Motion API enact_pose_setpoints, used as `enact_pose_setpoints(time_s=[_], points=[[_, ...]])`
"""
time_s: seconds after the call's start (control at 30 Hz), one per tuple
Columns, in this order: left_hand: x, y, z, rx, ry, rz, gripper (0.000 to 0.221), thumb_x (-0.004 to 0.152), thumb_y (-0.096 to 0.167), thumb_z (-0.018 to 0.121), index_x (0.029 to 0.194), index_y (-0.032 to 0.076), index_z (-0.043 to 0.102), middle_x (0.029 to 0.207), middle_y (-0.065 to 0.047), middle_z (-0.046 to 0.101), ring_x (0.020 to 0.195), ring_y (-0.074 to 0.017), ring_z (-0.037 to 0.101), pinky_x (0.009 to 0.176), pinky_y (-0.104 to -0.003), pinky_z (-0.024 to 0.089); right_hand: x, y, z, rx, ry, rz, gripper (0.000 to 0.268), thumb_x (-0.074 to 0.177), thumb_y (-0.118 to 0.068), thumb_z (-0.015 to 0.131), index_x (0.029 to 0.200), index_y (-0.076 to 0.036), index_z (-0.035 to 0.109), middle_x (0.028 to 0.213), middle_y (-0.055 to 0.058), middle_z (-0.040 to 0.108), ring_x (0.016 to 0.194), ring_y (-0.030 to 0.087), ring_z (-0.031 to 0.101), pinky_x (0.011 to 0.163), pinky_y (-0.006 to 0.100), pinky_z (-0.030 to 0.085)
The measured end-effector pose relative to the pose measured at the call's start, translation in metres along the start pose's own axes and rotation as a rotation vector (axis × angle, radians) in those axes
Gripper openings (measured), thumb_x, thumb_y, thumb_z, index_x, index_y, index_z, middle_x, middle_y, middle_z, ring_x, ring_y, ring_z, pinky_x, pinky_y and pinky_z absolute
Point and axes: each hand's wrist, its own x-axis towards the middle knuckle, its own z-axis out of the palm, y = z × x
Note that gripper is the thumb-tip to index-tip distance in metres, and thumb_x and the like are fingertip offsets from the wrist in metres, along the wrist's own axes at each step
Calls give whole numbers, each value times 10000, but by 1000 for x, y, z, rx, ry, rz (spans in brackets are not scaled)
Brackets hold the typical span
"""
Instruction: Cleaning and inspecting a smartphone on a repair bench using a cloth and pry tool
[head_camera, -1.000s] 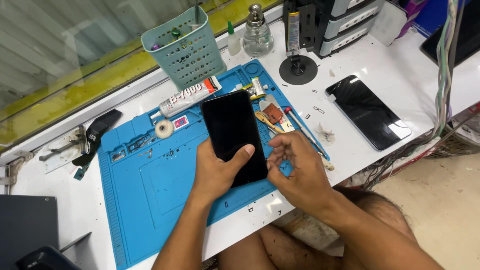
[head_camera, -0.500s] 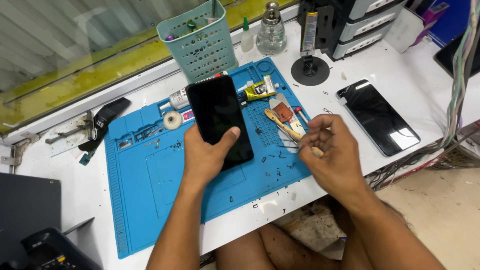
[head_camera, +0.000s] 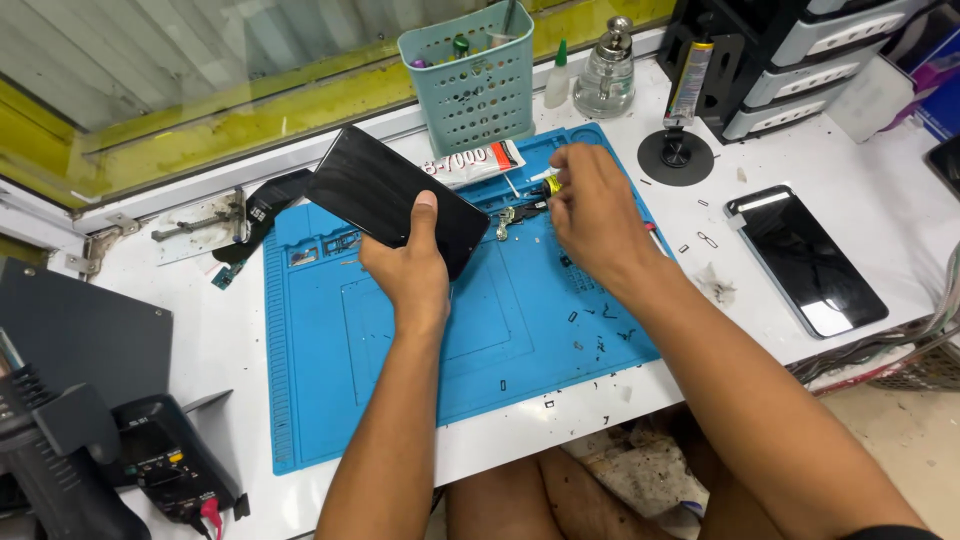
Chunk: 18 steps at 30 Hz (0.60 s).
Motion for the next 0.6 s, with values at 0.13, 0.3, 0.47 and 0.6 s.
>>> enact_pose_setpoints(time_s=[0.13, 0.3, 0.47, 0.6], points=[[2, 3, -3, -36, 21, 8, 284, 898, 234, 797, 1068, 38, 682, 950, -94, 748, 925, -171, 726, 841, -378, 597, 27, 10, 32, 65, -92, 12, 455, 788, 220, 679, 1201, 73, 559, 989, 244, 571, 866, 420, 749, 739, 456, 642], [0, 13, 1, -64, 66, -72, 363, 840, 271, 790, 1099, 38, 688, 1027, -95, 760, 1004, -206, 740, 898, -353, 610, 45, -11, -24, 55, -149, 339, 404, 874, 136, 659, 1241, 0, 557, 1082, 157, 587, 956, 282, 731, 850, 357, 629], [-3, 13, 3, -97, 81, -127, 476, 787, 316, 781, 1152, 25, 688, 1112, -112, 767, 1073, -240, 745, 957, -330, 609, 22, 22, -71, 63, -88, 456, 359, 931, 98, 698, 1207, -52, 525, 1072, 88, 565, 963, 180, 740, 860, 250, 610], [-11, 13, 2, -98, -7, 75, 253, 877, 234, 816, 970, 76, 643, 858, -48, 699, 839, -143, 682, 765, -368, 588, -1, 35, -72, 141, -123, 328, 525, 864, 168, 694, 1337, 94, 479, 1093, 228, 559, 958, 353, 727, 832, 410, 592]])
